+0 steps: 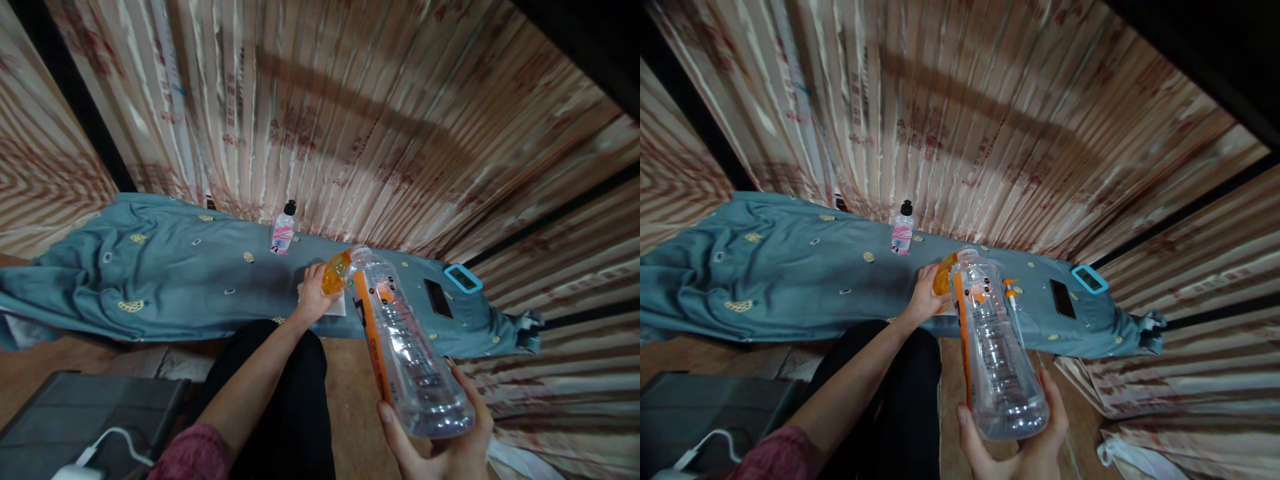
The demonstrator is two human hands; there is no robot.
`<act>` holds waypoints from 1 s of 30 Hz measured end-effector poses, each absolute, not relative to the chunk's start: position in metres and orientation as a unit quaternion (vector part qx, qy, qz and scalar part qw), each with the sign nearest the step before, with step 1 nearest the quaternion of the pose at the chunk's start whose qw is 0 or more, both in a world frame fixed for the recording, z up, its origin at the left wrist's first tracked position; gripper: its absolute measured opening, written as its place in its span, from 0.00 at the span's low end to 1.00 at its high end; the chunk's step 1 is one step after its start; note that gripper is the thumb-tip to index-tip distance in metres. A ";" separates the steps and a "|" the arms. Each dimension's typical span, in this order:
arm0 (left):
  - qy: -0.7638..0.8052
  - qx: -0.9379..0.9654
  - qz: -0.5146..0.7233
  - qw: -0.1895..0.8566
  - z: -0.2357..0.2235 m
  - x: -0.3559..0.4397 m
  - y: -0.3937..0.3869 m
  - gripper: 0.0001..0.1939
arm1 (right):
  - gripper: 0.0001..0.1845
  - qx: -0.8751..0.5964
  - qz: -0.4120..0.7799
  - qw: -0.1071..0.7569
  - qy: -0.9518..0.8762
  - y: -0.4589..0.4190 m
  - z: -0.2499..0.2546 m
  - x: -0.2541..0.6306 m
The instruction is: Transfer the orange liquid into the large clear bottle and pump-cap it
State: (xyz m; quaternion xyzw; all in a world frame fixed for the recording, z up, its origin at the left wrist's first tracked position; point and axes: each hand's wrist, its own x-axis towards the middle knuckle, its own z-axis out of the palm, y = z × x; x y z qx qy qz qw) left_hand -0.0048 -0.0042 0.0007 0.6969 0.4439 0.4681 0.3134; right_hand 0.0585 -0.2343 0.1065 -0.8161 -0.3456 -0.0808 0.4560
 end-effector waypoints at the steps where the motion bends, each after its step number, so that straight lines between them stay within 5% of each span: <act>1: 0.443 0.697 0.469 0.313 0.000 -0.005 -0.004 0.30 | 0.66 -0.817 -0.085 0.453 -0.347 -0.234 0.106 0.059; 30: 0.444 0.694 0.472 0.313 -0.001 -0.006 -0.004 0.30 | 0.65 -0.822 -0.090 0.440 -0.351 -0.235 0.111 0.054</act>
